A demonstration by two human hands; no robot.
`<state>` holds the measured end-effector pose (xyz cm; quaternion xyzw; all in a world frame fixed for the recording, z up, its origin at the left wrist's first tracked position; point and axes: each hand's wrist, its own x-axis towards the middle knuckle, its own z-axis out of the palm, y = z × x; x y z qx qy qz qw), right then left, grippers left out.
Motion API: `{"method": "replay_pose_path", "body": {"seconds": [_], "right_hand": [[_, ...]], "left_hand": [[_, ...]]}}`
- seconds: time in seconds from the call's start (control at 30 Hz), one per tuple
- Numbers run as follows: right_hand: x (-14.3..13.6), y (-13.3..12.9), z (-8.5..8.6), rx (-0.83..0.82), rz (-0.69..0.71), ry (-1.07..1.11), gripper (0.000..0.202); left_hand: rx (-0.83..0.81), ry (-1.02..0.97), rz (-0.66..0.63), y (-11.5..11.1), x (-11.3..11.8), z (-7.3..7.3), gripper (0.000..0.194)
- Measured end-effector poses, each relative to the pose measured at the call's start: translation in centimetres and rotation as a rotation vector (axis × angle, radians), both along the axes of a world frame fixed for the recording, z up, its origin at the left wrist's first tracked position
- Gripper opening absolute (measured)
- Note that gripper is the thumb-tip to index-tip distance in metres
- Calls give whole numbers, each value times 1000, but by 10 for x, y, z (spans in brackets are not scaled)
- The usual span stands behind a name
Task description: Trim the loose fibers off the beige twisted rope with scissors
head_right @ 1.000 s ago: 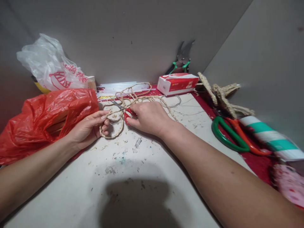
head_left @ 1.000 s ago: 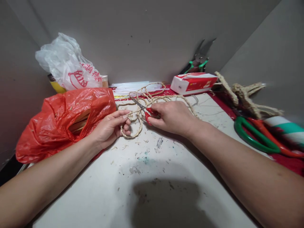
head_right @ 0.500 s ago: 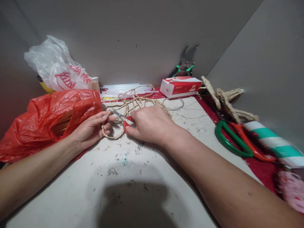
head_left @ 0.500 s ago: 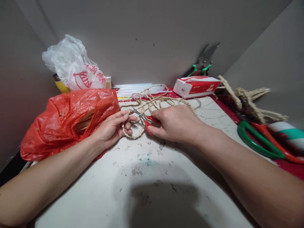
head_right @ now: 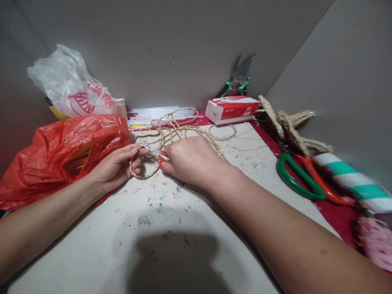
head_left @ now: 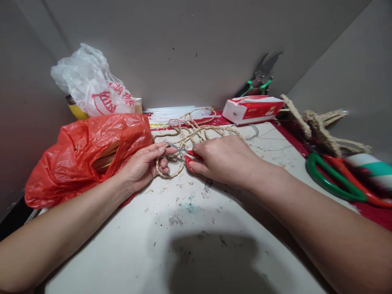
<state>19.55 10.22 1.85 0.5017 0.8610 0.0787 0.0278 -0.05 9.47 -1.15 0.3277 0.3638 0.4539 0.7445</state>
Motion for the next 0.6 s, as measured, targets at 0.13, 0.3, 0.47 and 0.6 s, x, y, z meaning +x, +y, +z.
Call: {"method": "replay_pose_path", "body": {"seconds": [0.13,0.3,0.47,0.6], "right_hand": [[2,3,-3,11,-10,14,34],[3,3,-6,32,3,68,37],[1,2,-3,14,-2,33,38],[2,3,-2,13,-16,16,34]], "left_hand": [[-5,-8,-4,0,0,0,12],[-8,-25,19,1,-1,0,10],[-6,-10,23,1,0,0,13],[-9,6,28,1,-1,0,18]]}}
